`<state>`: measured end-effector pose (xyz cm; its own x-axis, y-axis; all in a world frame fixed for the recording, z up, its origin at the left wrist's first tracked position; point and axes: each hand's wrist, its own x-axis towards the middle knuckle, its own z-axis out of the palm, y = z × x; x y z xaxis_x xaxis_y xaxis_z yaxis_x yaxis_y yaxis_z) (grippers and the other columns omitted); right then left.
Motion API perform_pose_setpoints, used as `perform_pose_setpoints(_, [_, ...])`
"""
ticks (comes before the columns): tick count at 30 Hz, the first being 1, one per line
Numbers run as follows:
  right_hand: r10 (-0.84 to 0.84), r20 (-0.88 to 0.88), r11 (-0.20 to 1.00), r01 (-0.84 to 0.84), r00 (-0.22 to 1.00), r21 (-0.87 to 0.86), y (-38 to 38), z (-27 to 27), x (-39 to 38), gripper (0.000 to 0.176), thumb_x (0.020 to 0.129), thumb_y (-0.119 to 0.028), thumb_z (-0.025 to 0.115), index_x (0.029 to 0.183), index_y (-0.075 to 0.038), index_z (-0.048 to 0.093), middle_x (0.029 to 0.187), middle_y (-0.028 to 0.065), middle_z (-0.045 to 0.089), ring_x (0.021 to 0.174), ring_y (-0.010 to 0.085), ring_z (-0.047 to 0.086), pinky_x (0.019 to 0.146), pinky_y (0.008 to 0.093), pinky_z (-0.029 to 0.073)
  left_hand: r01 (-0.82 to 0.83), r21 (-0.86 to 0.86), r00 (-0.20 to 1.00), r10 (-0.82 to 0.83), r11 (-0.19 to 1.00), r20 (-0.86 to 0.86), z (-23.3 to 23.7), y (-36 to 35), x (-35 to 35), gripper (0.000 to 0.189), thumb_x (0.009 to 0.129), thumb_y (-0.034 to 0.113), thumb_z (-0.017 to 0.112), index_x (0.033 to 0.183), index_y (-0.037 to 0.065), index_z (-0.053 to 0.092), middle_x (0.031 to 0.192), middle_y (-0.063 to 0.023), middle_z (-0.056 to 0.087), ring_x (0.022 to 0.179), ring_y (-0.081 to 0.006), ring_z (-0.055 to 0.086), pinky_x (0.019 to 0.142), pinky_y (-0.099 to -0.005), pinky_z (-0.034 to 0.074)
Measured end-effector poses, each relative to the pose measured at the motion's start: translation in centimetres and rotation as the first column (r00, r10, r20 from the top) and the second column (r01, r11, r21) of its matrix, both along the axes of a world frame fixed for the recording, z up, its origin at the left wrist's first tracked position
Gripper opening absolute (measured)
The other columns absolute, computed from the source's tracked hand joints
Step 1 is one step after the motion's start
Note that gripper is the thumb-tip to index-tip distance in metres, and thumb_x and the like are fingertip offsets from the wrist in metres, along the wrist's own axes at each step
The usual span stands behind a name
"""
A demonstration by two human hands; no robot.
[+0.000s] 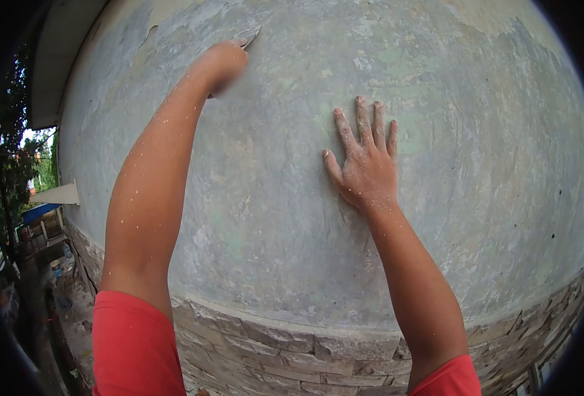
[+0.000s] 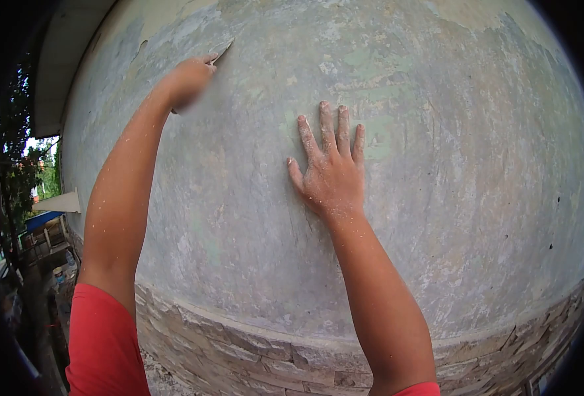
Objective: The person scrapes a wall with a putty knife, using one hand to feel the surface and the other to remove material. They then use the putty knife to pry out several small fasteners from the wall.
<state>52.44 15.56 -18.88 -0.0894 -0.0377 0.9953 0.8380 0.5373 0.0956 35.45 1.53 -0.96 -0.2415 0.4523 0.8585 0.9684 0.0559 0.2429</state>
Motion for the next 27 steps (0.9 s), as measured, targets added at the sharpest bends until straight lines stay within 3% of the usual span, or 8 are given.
perform_pose_setpoints(4, [0.013, -0.015, 0.999, -0.013, 1.000, 0.034, 0.6, -0.2, 0.2, 0.064, 0.089, -0.048, 0.047, 0.147, -0.026, 0.032, 0.157, 0.0042, 0.015, 0.146, 0.0286, 0.007, 0.118, 0.0490, 0.006, -0.095, -0.100, 0.994, 0.100, 0.990, 0.049, 0.7, 1.7, -0.2, 0.049, 0.098, 0.020, 0.037, 0.147, 0.019, 0.033, 0.053, -0.0062, 0.045, 0.041, -0.0183, 0.043, 0.040, -0.0355, 0.038])
perform_pose_setpoints(6, [0.026, -0.021, 0.999, -0.026, 0.999, 0.025, 0.7, -0.2, 0.5, 0.063, 0.089, -0.048, 0.048, 0.147, -0.027, 0.032, 0.157, 0.0041, 0.015, 0.145, 0.0285, 0.007, 0.118, 0.0489, 0.006, -0.298, -0.077, 0.902, 0.254, 0.951, -0.350, -0.2, 2.1, -0.9, 0.051, 0.097, 0.019, 0.036, 0.147, 0.016, 0.030, 0.054, -0.0065, 0.047, 0.044, -0.0185, 0.046, 0.041, -0.0359, 0.039])
perform_pose_setpoints(7, [0.031, -0.022, 0.999, -0.030, 0.999, 0.032, 0.6, -0.2, 0.3, 0.063, 0.089, -0.048, 0.048, 0.146, -0.027, 0.033, 0.157, 0.0039, 0.015, 0.145, 0.0284, 0.008, 0.118, 0.0487, 0.006, -0.315, -0.079, 0.894, 0.268, 0.946, -0.358, 0.5, 1.7, -1.1, 0.051, 0.097, 0.019, 0.036, 0.147, 0.016, 0.030, 0.054, -0.0065, 0.047, 0.044, -0.0185, 0.046, 0.041, -0.0359, 0.039])
perform_pose_setpoints(9, [0.045, -0.027, 0.999, -0.044, 0.999, 0.030, 0.6, -0.1, 0.0, 0.063, 0.089, -0.048, 0.048, 0.146, -0.027, 0.033, 0.157, 0.0037, 0.015, 0.145, 0.0280, 0.008, 0.118, 0.0485, 0.006, -0.102, -0.195, 0.989, 0.121, 0.976, 0.090, 1.6, -0.1, 0.9, 0.050, 0.097, 0.019, 0.036, 0.146, 0.013, 0.032, 0.055, -0.0076, 0.048, 0.046, -0.0188, 0.048, 0.040, -0.0359, 0.039])
perform_pose_setpoints(16, [0.044, -0.025, 0.999, -0.044, 0.999, 0.000, 0.4, -0.2, 0.3, 0.063, 0.088, -0.047, 0.048, 0.146, -0.027, 0.033, 0.157, 0.0031, 0.015, 0.146, 0.0264, 0.007, 0.118, 0.0478, 0.006, -0.109, -0.093, 0.992, 0.103, 0.990, -0.072, 0.7, -0.5, 0.6, 0.051, 0.096, 0.020, 0.036, 0.146, 0.016, 0.033, 0.055, -0.0082, 0.047, 0.040, -0.0180, 0.044, 0.037, -0.0345, 0.035])
perform_pose_setpoints(18, [0.035, -0.021, 0.999, -0.035, 0.999, 0.004, 0.3, -0.1, 0.2, 0.064, 0.088, -0.047, 0.048, 0.146, -0.027, 0.032, 0.157, 0.0031, 0.014, 0.146, 0.0265, 0.007, 0.118, 0.0478, 0.006, -0.033, -0.180, 0.975, 0.072, 0.983, 0.210, 2.9, -0.5, 0.1, 0.053, 0.095, 0.018, 0.037, 0.147, 0.015, 0.031, 0.056, -0.0088, 0.050, 0.039, -0.0180, 0.044, 0.037, -0.0352, 0.037])
perform_pose_setpoints(23, [-0.023, -0.023, 1.000, 0.023, 0.999, -0.004, 0.0, -0.2, 0.2, 0.064, 0.088, -0.047, 0.049, 0.147, -0.027, 0.032, 0.157, 0.0032, 0.014, 0.146, 0.0271, 0.006, 0.118, 0.0476, 0.005, 0.011, -0.082, 1.000, -0.013, 0.997, -0.021, -2.3, 0.4, -0.2, 0.054, 0.094, 0.017, 0.037, 0.148, 0.019, 0.029, 0.057, -0.0088, 0.050, 0.041, -0.0174, 0.044, 0.039, -0.0350, 0.038])
perform_pose_setpoints(27, [-0.064, -0.028, 0.997, 0.064, 0.998, -0.031, -0.7, 0.2, -0.1, 0.065, 0.087, -0.046, 0.050, 0.147, -0.028, 0.032, 0.157, 0.0040, 0.014, 0.146, 0.0276, 0.007, 0.118, 0.0474, 0.006, 0.010, -0.187, 0.985, -0.041, 0.982, -0.165, 2.2, 1.3, -2.4, 0.057, 0.093, 0.015, 0.038, 0.149, 0.018, 0.026, 0.060, -0.0105, 0.055, 0.044, -0.0209, 0.052, 0.043, -0.0379, 0.044])
